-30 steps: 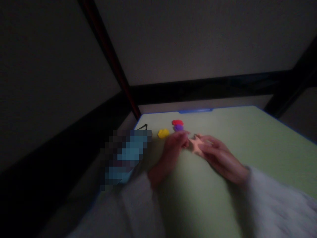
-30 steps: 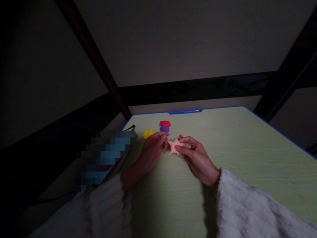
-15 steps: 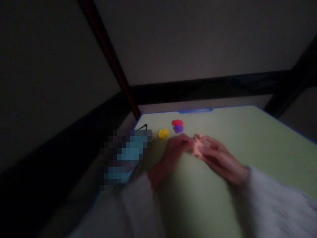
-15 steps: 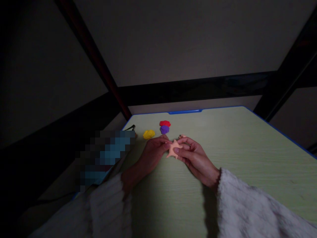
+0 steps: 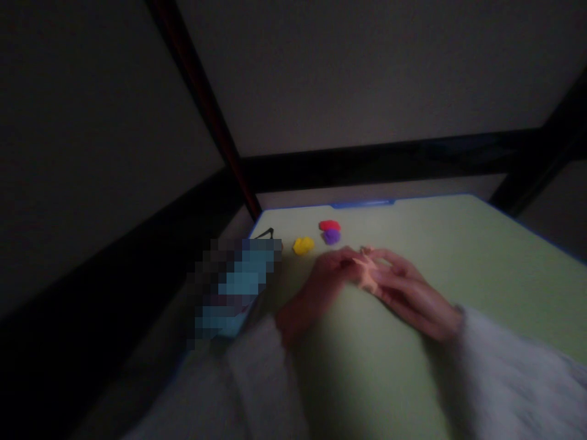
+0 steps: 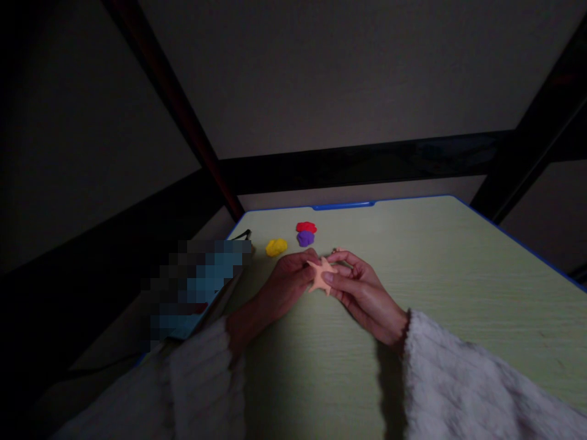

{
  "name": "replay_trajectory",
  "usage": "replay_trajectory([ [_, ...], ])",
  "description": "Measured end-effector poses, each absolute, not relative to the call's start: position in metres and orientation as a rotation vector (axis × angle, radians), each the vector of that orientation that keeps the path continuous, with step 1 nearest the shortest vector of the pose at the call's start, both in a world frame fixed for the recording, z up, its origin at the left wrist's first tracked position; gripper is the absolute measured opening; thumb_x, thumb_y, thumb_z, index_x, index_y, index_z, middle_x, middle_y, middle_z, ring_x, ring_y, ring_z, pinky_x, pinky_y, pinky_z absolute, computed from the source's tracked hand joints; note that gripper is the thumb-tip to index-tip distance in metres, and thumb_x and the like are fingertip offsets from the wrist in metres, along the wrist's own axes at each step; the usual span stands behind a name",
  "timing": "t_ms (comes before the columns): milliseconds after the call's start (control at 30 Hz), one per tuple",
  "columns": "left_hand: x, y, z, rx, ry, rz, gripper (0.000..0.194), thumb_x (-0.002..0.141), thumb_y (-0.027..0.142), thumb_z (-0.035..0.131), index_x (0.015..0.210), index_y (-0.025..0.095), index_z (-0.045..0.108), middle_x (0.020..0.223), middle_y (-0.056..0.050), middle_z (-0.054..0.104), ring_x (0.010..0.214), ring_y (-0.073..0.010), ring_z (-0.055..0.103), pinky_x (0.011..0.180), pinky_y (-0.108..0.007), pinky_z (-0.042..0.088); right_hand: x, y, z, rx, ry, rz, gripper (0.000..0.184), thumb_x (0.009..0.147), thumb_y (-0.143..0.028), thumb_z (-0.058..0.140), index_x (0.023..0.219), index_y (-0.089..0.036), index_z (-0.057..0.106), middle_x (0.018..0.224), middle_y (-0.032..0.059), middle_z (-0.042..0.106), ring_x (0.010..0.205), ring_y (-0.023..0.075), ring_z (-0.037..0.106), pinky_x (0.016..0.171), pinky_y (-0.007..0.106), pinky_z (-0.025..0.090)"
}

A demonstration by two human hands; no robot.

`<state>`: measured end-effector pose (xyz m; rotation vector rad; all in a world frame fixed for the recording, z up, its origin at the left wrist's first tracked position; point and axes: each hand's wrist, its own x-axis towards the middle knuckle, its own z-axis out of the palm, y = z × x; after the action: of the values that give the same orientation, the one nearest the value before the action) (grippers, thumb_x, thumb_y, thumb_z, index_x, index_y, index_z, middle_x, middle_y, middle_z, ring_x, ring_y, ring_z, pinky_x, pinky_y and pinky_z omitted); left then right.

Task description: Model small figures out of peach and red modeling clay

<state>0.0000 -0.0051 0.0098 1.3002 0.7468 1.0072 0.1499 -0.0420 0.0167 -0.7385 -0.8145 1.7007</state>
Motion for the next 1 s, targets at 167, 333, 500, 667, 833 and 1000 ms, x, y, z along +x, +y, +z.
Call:
replay_trajectory([
  [167,0.002,-0.006,0.009,1.273,0.739,1.046,0.014,0.064,0.025,0.066,0.07,0.014,0.061,0.067,-0.001,0.057,0.064,-0.0114,0.051,0.06,-0.024,0.039,0.148,-0.042,0.017,-0.732,-0.839,1.663,0.03,0.06,-0.014,0.077,0.085,-0.022,0.061,0.081,-0.0026,0.069,0.067,0.0076,0.061,0.06,0.017,0.047],
  [333,0.005,-0.005,0.007,1.076,0.652,1.193,0.02,0.067,0.032,0.065,0.076,0.015,0.059,0.059,0.004,0.05,0.053,-0.0063,0.043,0.054,-0.021,0.033,0.149,-0.041,0.02,-0.739,-0.869,1.576,0.032,0.06,-0.017,0.078,0.084,-0.021,0.057,0.073,-0.003,0.069,0.063,0.0083,0.061,0.062,0.019,0.046],
  [500,0.001,-0.004,0.003,1.181,0.601,1.079,0.025,0.063,0.03,0.071,0.082,0.014,0.063,0.073,-0.001,0.058,0.068,-0.0103,0.053,0.065,-0.024,0.039,0.147,-0.043,0.024,-0.777,-0.882,1.563,0.037,0.057,-0.018,0.079,0.086,-0.021,0.056,0.074,-0.0022,0.071,0.065,0.0101,0.063,0.062,0.02,0.046],
  [667,-0.002,-0.003,-0.002,1.243,0.565,1.043,0.026,0.062,0.033,0.072,0.08,0.015,0.066,0.082,-0.003,0.061,0.078,-0.0146,0.056,0.073,-0.028,0.041,0.146,-0.047,0.028,-0.748,-0.895,1.601,0.037,0.057,-0.017,0.079,0.087,-0.022,0.058,0.082,-0.0005,0.072,0.069,0.0113,0.063,0.067,0.023,0.046],
  [833,-0.002,-0.004,-0.001,1.222,0.586,1.051,0.023,0.061,0.031,0.072,0.075,0.014,0.064,0.081,-0.003,0.06,0.078,-0.0155,0.055,0.072,-0.028,0.042,0.147,-0.047,0.027,-0.734,-0.902,1.622,0.035,0.059,-0.016,0.078,0.088,-0.023,0.059,0.084,-0.0004,0.072,0.071,0.0121,0.064,0.068,0.024,0.047],
  [1000,-0.001,-0.005,0.0,1.198,0.554,1.042,0.022,0.06,0.029,0.072,0.074,0.014,0.063,0.081,-0.003,0.059,0.076,-0.0145,0.054,0.071,-0.028,0.042,0.147,-0.045,0.023,-0.701,-0.908,1.629,0.034,0.06,-0.015,0.077,0.088,-0.023,0.059,0.086,-0.0013,0.072,0.072,0.011,0.064,0.069,0.023,0.046],
])
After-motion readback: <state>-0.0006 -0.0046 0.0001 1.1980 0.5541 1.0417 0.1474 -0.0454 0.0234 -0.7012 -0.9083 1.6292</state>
